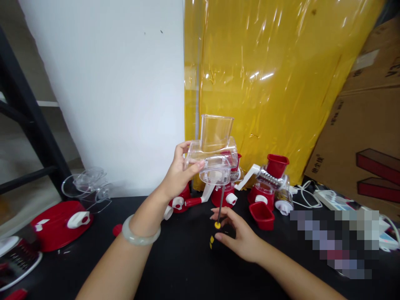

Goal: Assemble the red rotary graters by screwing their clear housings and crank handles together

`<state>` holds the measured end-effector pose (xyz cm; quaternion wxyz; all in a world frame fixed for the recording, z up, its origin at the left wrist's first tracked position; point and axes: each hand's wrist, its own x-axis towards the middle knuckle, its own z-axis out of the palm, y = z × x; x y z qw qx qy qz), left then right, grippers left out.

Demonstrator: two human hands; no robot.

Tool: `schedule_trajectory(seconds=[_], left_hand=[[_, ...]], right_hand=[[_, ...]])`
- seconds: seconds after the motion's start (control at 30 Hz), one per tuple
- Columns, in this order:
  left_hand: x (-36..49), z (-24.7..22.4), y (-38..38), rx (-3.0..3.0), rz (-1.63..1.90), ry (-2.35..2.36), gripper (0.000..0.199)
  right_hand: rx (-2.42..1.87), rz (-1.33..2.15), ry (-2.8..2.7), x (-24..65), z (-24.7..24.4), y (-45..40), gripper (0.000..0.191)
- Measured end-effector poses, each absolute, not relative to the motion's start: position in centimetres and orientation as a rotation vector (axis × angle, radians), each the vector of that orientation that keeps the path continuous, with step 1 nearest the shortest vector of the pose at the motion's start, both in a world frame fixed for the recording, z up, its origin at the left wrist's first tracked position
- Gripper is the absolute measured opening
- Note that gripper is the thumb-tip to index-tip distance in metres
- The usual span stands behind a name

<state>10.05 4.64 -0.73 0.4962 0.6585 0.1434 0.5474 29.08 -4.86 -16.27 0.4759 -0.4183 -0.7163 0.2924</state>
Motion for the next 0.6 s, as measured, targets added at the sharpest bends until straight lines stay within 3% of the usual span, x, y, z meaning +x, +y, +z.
schedule_trajectory(seconds=[0.23, 0.37, 0.6], left_hand=[[10.11, -0.82, 4.58, 1.610, 1.323, 0.355, 0.059], [10.18, -0.80, 4.53, 1.630, 1.315, 0.345, 0.059], [10.12, -0.68, 4.33, 1.609, 1.317, 0.357, 0.058]], right_hand=[[-1.083, 0.729, -1.685, 28.86, -16.81, -4.48, 0.045], [-1.088, 0.696, -1.700, 28.90, -16.54, -4.72, 0.060], [-1.032, 0.756, -1.702, 28.92, -16.51, -4.49, 0.048]])
